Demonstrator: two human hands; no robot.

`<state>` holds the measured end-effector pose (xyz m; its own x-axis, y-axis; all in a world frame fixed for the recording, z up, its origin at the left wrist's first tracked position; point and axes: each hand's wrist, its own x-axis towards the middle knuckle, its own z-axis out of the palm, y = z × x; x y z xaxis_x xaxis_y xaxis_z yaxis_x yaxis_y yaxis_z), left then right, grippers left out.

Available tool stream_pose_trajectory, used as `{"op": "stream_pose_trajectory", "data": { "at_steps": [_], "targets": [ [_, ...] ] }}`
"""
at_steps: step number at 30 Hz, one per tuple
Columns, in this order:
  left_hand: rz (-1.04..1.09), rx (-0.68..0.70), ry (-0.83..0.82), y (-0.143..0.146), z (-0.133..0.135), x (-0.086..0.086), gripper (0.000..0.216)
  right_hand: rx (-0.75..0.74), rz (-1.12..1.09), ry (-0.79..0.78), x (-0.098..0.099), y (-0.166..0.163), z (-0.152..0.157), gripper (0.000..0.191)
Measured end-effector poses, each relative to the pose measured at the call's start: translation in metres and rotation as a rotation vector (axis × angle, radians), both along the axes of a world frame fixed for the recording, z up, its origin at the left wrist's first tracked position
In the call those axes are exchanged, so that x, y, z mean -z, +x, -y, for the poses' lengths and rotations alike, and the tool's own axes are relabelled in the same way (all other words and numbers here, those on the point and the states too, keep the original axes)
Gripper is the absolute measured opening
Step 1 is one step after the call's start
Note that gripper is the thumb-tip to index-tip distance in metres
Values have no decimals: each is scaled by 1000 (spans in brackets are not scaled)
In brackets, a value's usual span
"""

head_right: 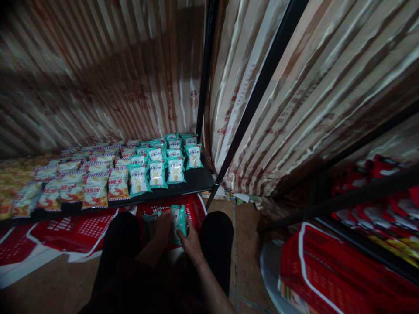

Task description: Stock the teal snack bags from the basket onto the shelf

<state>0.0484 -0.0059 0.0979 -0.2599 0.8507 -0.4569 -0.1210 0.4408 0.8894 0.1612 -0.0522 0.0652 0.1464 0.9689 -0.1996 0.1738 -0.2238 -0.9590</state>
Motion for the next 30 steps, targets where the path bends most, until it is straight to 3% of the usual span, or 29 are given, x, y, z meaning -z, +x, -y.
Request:
{"op": "stream_pose_trajectory", "data": {
  "at_steps": [6,11,17,20,23,30],
  "targets": [
    [78,82,-49,5,7,-8,22,157,-275,-42,1,9,-1,60],
    [208,207,-69,8,9,-8,49,172,-428,-88,0,14,-3,67],
    [39,152,31,14,7,-6,58,21,-269,-5,-25,20,-6,62],
    [-24,135,63,19,7,-13,54,-34,-43,-9,-38,20,-9,62],
    [-91,151,101,24,5,-20,55,-30,143,-41,-46,18,-12,60],
    [-124,192,90,33,-5,-25,59,56,288,23,-45,18,-20,59]
  ]
}}
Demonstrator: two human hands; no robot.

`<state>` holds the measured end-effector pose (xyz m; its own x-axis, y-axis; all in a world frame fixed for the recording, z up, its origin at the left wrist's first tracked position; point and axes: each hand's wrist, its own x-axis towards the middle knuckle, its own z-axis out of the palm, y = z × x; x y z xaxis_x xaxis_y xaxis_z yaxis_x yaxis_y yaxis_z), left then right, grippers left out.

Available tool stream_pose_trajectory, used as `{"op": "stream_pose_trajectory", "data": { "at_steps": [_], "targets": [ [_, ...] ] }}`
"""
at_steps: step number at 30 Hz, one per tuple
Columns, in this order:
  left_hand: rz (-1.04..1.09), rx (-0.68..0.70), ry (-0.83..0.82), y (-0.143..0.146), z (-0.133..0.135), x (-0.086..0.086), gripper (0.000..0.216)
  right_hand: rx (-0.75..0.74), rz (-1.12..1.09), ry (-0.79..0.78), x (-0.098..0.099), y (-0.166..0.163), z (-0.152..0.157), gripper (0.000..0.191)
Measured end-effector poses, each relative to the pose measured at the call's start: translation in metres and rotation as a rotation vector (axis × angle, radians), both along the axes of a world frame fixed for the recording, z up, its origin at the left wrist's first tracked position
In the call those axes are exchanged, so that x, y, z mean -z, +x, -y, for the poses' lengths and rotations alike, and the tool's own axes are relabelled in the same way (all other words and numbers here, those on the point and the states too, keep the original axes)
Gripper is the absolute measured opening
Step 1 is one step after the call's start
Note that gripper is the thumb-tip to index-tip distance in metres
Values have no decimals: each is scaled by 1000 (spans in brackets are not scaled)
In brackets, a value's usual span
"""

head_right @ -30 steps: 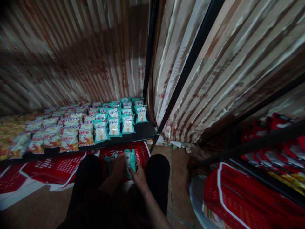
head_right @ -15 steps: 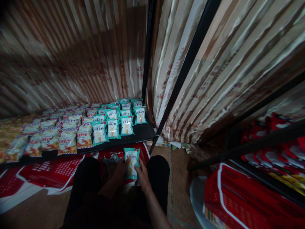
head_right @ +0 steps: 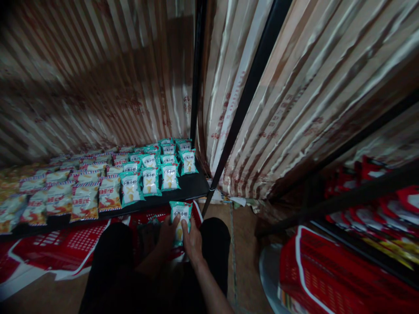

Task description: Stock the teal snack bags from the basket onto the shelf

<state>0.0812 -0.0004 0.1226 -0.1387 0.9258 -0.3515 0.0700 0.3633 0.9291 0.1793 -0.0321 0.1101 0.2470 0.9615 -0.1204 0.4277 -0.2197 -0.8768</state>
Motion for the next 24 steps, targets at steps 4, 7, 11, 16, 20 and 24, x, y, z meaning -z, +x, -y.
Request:
{"op": "stream_pose_trajectory", "data": {
  "at_steps": [4,7,11,16,20,24],
  "targets": [
    [89,21,7,3,-1,1,48,14,85,-3,4,7,-6,57],
    [153,37,20,5,-1,2,38,22,45,1,6,13,-9,57],
    [57,70,0,7,-7,6,33,43,-16,-9,5,17,-12,60],
    [-44,112,6,12,-15,3,32,60,-79,8,-2,21,-17,65],
    [17,107,3,19,-19,-7,29,79,-91,46,-7,26,-22,65],
    [55,80,-3,24,-26,-16,30,89,-90,51,-8,32,-32,64]
  ]
}}
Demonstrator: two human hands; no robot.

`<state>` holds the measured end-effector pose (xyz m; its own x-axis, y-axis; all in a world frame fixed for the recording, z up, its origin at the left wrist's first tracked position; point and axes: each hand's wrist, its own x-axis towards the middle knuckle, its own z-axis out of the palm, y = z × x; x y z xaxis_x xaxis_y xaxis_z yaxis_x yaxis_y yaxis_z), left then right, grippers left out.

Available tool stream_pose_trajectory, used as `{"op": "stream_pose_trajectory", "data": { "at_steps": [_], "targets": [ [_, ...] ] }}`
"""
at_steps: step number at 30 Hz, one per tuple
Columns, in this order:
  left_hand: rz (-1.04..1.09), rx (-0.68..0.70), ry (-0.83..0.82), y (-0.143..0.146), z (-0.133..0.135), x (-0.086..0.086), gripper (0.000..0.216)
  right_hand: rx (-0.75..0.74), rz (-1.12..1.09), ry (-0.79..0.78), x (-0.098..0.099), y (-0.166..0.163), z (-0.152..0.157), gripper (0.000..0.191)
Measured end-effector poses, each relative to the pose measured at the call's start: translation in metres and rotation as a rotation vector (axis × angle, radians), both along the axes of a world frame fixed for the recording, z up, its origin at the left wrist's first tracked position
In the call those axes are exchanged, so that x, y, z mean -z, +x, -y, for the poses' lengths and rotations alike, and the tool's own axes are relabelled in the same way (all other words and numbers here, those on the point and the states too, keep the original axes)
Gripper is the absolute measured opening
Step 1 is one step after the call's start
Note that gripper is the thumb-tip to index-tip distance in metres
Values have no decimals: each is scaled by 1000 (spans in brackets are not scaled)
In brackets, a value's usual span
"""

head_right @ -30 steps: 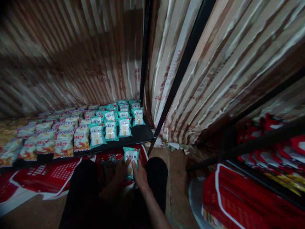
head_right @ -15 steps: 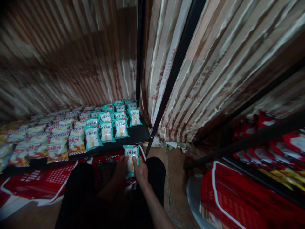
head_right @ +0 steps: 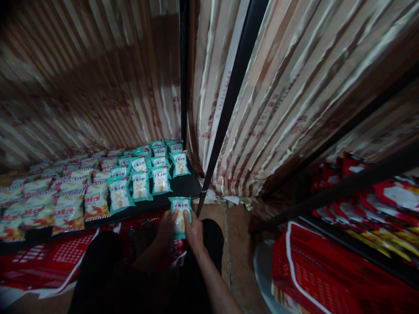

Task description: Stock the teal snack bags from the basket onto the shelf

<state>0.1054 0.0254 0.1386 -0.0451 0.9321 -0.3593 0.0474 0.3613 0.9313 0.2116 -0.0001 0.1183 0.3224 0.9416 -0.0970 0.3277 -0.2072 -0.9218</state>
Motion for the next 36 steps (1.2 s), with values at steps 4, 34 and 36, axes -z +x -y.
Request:
{"op": "stream_pose_trajectory", "data": {
  "at_steps": [4,34,36],
  "targets": [
    [35,14,27,4,-11,-4,35,4,29,24,-4,7,-12,62],
    [-234,-53,337,44,-87,-28,48,44,112,342,-16,29,-115,58],
    [-251,-42,333,46,-90,-28,54,42,113,361,-13,31,-123,56]
  ]
}}
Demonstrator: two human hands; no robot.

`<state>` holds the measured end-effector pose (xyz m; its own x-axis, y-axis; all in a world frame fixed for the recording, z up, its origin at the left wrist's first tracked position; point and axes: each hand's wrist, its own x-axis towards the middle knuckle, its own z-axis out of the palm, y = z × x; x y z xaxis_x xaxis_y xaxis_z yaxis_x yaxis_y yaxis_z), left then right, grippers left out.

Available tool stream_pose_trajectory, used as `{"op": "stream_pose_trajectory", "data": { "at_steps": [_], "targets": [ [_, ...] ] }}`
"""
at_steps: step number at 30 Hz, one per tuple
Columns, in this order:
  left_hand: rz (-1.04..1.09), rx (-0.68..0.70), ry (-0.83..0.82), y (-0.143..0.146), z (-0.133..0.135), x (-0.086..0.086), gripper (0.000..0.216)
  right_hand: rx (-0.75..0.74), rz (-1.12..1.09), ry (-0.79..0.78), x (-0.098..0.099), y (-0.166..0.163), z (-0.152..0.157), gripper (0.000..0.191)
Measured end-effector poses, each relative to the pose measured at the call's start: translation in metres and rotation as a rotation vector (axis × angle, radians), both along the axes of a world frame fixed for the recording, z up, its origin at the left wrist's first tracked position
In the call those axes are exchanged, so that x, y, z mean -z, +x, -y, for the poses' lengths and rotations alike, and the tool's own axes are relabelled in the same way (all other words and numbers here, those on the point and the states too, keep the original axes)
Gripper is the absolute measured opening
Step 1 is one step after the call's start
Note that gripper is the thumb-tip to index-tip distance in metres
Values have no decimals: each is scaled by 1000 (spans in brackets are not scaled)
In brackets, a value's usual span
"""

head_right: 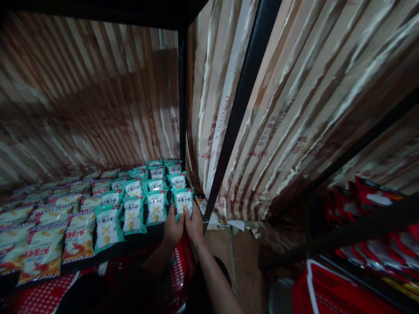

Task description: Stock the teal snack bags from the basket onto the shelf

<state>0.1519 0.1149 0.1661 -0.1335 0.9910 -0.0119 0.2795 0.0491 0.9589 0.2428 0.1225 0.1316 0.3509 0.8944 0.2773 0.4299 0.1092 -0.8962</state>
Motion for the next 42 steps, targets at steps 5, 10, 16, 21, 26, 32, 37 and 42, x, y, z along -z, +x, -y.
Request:
{"op": "stream_pose_trajectory", "data": {
  "at_steps": [5,10,16,21,26,32,37,42],
  "targets": [
    [-12,20,-29,4,-6,3,62,-4,14,-1,9,3,-15,59],
    [-30,43,-11,7,-14,14,62,9,56,-28,15,5,-30,63],
    [-54,56,26,11,-28,30,60,32,75,-3,21,5,-46,58],
    [-127,47,35,13,-39,37,57,53,109,0,24,5,-55,55],
    [-157,42,85,12,-37,42,57,6,150,31,21,5,-54,50],
    [-155,82,64,11,-35,35,58,13,164,45,23,3,-53,50],
    [-209,107,55,9,-31,30,59,15,141,36,25,3,-53,54],
    [-265,138,103,9,-22,38,59,6,129,55,24,4,-48,60]
  ]
}}
